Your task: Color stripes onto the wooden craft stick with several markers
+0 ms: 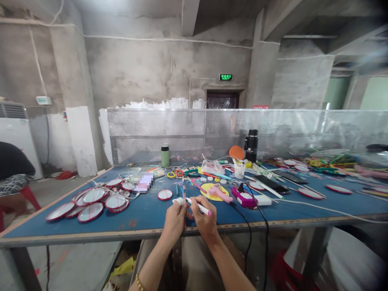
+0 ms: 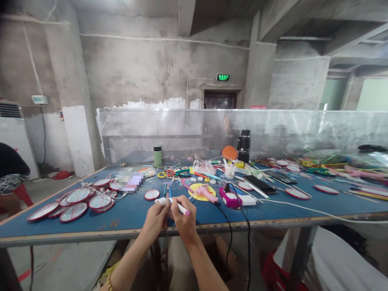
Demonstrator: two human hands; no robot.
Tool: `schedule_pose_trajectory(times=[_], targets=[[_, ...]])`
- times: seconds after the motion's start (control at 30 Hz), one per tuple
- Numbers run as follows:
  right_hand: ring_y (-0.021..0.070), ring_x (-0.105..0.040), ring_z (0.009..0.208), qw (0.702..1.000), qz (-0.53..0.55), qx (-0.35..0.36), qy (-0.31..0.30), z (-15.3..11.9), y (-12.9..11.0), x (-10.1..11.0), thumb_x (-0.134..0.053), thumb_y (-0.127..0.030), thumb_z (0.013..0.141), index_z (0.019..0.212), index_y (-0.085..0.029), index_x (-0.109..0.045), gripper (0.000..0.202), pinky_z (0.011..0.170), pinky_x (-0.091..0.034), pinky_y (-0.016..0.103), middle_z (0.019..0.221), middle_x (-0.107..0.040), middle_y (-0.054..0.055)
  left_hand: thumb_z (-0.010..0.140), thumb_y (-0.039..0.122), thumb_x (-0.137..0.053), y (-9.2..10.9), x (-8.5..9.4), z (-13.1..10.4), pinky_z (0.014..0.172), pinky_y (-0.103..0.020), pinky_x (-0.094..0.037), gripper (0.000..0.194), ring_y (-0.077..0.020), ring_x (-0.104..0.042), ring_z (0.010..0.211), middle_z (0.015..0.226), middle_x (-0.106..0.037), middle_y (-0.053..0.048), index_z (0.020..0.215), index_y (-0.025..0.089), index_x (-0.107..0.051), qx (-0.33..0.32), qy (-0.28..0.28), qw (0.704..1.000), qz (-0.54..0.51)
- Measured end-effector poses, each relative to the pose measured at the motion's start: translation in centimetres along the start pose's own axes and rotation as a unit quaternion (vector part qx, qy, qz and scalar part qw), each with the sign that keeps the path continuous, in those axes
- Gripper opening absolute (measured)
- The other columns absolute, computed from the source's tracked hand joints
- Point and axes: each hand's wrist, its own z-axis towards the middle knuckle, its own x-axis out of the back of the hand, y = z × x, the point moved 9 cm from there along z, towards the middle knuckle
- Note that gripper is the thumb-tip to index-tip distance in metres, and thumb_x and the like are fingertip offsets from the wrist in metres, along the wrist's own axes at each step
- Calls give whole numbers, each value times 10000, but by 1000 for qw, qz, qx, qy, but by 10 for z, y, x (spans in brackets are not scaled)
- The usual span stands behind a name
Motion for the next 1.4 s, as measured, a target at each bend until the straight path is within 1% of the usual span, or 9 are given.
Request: schedule_pose_trajectory(times=[0.2,0.4,0.53,0.63,0.77,0.87,1.17,1.27,1.4], targets=[[80,-544,564,1000,2,0,-7,2,-5,0,-552,-378,988,774,-155,-597,312,568,-488,229,667,-579,-46,853,574,-483,-6,1,2,388,-233,-348,365,-125,-466,357,506,-526,52,767,221,-520,-1,9,1000,11],[82,-549,570,1000,5,3,-21,4,-8,-3,-547,-382,990,772,-157,-598,317,572,-489,231,669,-584,-44,876,507,-488,-7,5,3,460,-237,-359,331,-149,-521,452,487,-509,44,700,227,-510,-11,20,999,39],[81,-550,565,999,8,6,-33,4,-9,-5,-544,-388,990,780,-155,-605,319,565,-488,228,667,-585,-44,877,475,-488,-6,6,3,475,-240,-354,330,-157,-526,479,477,-500,38,657,228,-497,-16,22,998,54],[84,-564,574,999,10,6,-37,3,-10,-5,-545,-390,989,799,-154,-619,311,571,-495,232,677,-601,-39,877,486,-492,-4,7,2,475,-238,-347,342,-154,-517,478,469,-490,42,655,226,-506,-18,22,998,60],[89,-566,584,1000,5,0,-13,3,-10,0,-537,-391,992,773,-158,-604,327,588,-494,240,670,-598,-39,883,521,-491,0,7,1,467,-234,-340,371,-152,-510,465,455,-481,46,660,226,-517,-20,21,998,63],[86,-558,575,1000,3,-2,-9,3,-8,0,-533,-393,995,766,-159,-596,333,585,-491,239,664,-590,-42,881,537,-491,1,6,0,457,-233,-338,384,-152,-508,452,446,-475,46,654,228,-513,-20,21,998,61],[78,-540,557,1000,-3,11,-27,2,-10,-4,-539,-382,993,775,-158,-597,318,559,-485,225,660,-575,-47,875,482,-502,-1,7,0,483,-239,-360,334,-159,-527,490,478,-496,39,660,226,-512,-21,25,998,53],[82,-546,569,1000,-12,17,-22,2,-10,-3,-550,-382,988,766,-157,-592,319,574,-488,232,664,-575,-47,875,490,-506,0,6,0,469,-236,-356,337,-150,-515,460,473,-496,43,671,223,-523,-20,20,998,49],[84,-545,574,1000,-26,17,0,2,-8,1,-550,-375,988,761,-158,-587,316,586,-489,238,664,-573,-47,884,509,-487,4,5,-1,437,-232,-354,340,-141,-495,401,461,-500,49,720,218,-552,-17,10,999,41]])
